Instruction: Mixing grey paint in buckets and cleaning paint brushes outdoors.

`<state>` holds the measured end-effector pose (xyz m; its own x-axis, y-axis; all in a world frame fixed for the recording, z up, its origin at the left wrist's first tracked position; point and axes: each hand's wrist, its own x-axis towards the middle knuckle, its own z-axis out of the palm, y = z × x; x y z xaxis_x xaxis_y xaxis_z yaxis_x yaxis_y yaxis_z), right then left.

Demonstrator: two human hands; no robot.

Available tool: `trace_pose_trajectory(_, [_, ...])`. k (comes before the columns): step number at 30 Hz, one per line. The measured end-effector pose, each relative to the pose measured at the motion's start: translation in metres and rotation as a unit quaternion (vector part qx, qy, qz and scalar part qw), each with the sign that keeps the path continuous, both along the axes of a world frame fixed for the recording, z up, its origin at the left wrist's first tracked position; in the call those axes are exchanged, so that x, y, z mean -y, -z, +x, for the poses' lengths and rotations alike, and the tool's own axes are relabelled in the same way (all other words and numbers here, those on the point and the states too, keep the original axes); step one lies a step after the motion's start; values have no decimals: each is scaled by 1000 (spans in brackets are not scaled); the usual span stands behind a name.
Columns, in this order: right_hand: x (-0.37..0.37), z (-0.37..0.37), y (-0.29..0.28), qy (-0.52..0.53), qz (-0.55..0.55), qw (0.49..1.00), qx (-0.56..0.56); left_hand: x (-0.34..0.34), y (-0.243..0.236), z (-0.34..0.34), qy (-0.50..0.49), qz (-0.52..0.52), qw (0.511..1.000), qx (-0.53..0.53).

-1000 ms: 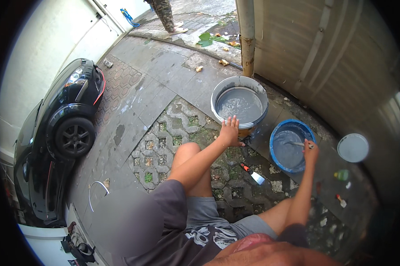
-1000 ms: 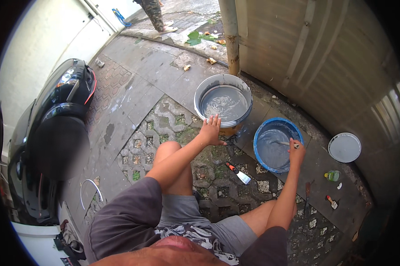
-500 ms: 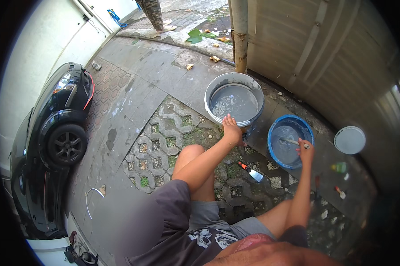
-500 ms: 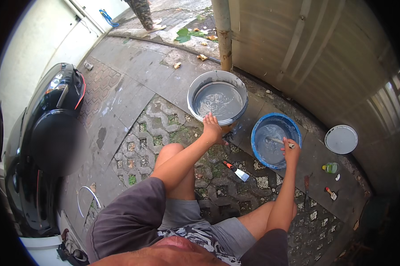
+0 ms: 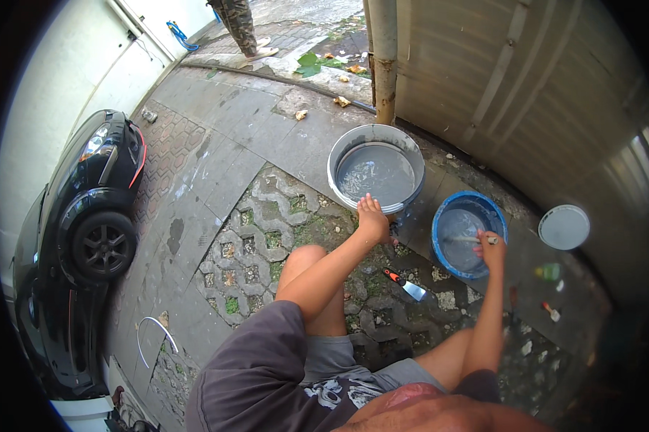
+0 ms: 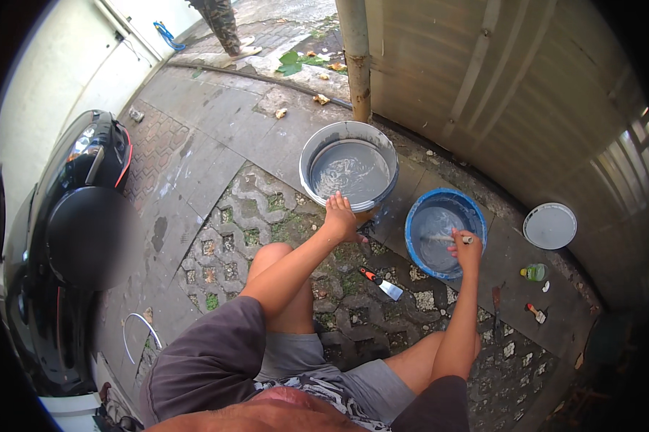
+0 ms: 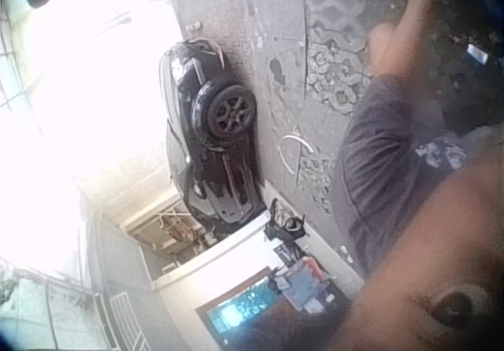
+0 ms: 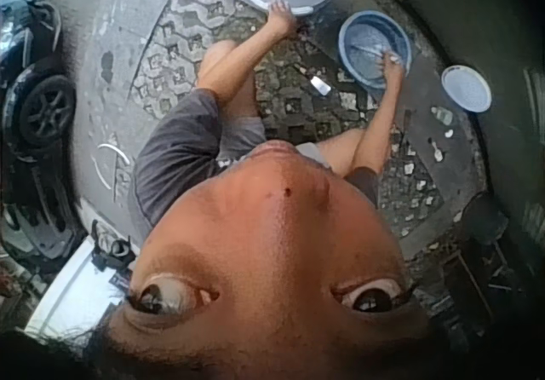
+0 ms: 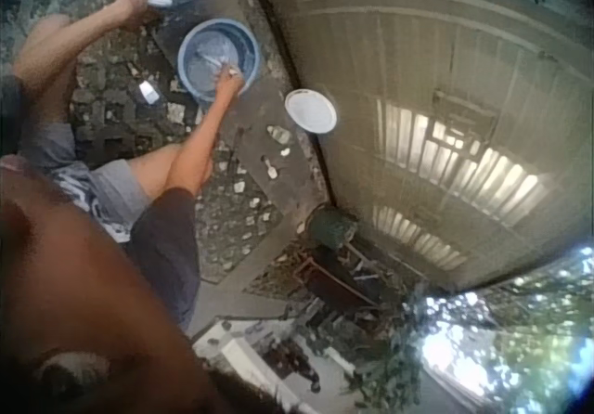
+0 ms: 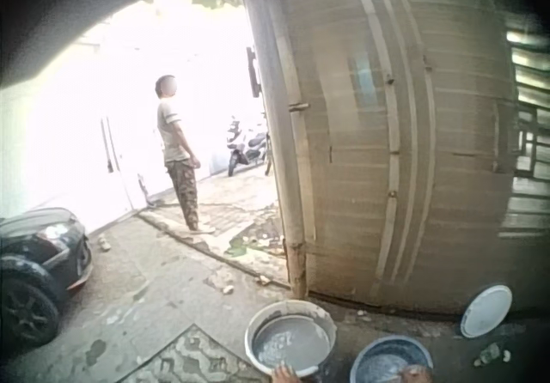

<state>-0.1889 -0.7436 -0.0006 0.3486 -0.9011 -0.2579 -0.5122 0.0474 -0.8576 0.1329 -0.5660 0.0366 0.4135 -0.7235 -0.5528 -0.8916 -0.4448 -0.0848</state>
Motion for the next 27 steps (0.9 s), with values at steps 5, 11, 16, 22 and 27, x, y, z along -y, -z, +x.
trace_pose_trajectory(5, [7,-7,2,67,-204,972,-90,0,-2,3,-5,4,1000,-1])
trace_pose_trajectory(11, [5,-12,-34,23,-11,984,-178,-4,1,3,-7,9,1000,5])
trace_pose_trajectory(16, [2,-2,1,19,-21,1000,0,-1,-2,3,5,8,1000,-6])
trace_pose_trajectory(22, [-4,-9,-13,59,-170,978,-105,-9,-8,18,20,3,999,-43])
trace_pose_trajectory(27, [-8,-15,-25,18,-70,979,-190,-8,-12,15,15,-6,998,-60])
